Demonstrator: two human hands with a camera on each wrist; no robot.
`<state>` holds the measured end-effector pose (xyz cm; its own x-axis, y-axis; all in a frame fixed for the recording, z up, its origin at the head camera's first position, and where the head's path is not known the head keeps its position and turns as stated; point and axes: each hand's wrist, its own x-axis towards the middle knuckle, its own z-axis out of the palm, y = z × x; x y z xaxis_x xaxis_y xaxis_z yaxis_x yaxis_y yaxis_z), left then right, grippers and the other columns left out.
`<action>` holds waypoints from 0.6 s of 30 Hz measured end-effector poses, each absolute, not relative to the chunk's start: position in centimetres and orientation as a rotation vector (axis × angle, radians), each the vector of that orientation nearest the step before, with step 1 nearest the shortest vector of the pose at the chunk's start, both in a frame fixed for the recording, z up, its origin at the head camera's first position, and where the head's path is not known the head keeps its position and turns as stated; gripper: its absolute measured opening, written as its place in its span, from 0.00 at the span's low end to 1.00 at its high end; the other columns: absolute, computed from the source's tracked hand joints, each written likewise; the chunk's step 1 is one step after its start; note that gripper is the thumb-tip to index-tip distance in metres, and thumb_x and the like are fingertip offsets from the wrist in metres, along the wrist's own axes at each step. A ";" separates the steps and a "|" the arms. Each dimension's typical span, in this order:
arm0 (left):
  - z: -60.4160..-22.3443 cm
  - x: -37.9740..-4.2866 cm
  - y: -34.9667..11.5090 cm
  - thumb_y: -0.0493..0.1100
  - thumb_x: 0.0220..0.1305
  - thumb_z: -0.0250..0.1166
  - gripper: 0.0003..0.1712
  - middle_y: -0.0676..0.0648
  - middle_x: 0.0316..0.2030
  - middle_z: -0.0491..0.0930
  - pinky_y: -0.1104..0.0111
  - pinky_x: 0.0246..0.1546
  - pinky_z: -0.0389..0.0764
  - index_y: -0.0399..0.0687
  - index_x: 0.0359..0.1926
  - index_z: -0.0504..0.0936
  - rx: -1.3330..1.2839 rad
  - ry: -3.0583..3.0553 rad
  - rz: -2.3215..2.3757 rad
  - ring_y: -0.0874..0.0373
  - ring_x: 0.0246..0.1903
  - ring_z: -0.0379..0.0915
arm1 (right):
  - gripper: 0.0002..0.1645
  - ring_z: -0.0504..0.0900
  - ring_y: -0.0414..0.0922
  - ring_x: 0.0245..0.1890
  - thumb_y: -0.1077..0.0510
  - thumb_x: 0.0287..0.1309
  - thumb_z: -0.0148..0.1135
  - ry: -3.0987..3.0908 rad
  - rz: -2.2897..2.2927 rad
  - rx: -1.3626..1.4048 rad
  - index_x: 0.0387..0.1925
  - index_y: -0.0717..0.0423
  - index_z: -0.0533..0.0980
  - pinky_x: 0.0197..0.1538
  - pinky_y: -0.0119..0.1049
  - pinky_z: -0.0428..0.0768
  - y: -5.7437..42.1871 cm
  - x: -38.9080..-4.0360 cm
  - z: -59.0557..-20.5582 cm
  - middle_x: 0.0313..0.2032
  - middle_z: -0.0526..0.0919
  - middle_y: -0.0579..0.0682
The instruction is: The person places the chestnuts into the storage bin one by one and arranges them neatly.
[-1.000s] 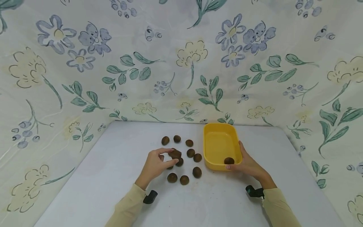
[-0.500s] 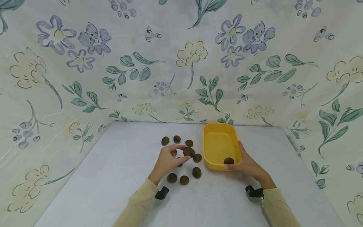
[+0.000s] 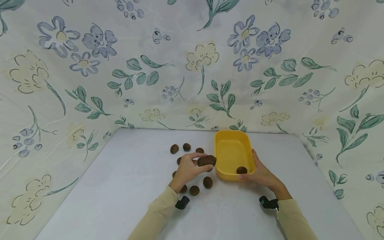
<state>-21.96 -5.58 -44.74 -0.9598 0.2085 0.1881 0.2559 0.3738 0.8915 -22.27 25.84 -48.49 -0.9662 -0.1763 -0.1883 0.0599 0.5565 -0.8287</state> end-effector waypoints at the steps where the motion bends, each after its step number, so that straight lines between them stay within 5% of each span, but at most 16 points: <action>1: -44.8 -22.0 -5.4 0.51 0.53 0.81 0.27 0.43 0.38 0.85 0.74 0.22 0.63 0.48 0.54 0.88 -0.445 -2.563 -1.686 0.53 0.23 0.64 | 0.87 0.54 0.63 0.78 0.32 0.42 0.79 2.544 -1.366 -0.094 0.82 0.43 0.23 0.74 0.73 0.55 25.8 -22.2 -48.5 0.84 0.40 0.60; 5: -45.2 -22.2 -4.7 0.52 0.53 0.81 0.27 0.46 0.52 0.88 0.73 0.34 0.72 0.48 0.53 0.89 -0.479 -2.567 -1.674 0.45 0.41 0.75 | 0.87 0.55 0.63 0.78 0.32 0.43 0.78 2.547 -1.362 -0.090 0.82 0.43 0.23 0.74 0.73 0.55 25.8 -22.2 -48.4 0.83 0.41 0.60; 10: -45.5 -22.4 -3.8 0.52 0.54 0.80 0.27 0.48 0.28 0.78 0.74 0.25 0.65 0.49 0.54 0.89 -0.491 -2.592 -1.675 0.55 0.26 0.65 | 0.87 0.56 0.63 0.77 0.33 0.43 0.79 2.542 -1.369 -0.087 0.82 0.44 0.24 0.74 0.72 0.56 25.7 -22.2 -48.4 0.83 0.42 0.60; 13: -45.6 -22.7 -3.2 0.53 0.54 0.80 0.28 0.43 0.25 0.74 0.74 0.21 0.62 0.48 0.54 0.88 -0.490 -2.604 -1.693 0.60 0.20 0.59 | 0.86 0.56 0.62 0.78 0.33 0.43 0.78 2.539 -1.376 -0.086 0.82 0.44 0.23 0.75 0.72 0.55 25.7 -22.2 -48.4 0.83 0.42 0.60; 18: -45.7 -23.0 -2.4 0.53 0.55 0.80 0.28 0.45 0.51 0.87 0.74 0.23 0.70 0.47 0.54 0.89 -0.491 -2.614 -1.703 0.62 0.20 0.64 | 0.87 0.57 0.61 0.77 0.33 0.43 0.78 2.545 -1.373 -0.100 0.82 0.44 0.23 0.75 0.72 0.55 25.8 -22.2 -48.3 0.83 0.42 0.60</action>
<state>-23.03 -2.38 -45.70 -0.9516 0.2662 0.1535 0.2480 0.3701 0.8953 -22.20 25.81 -48.34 -0.9671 -0.1764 -0.1835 0.0565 0.5540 -0.8306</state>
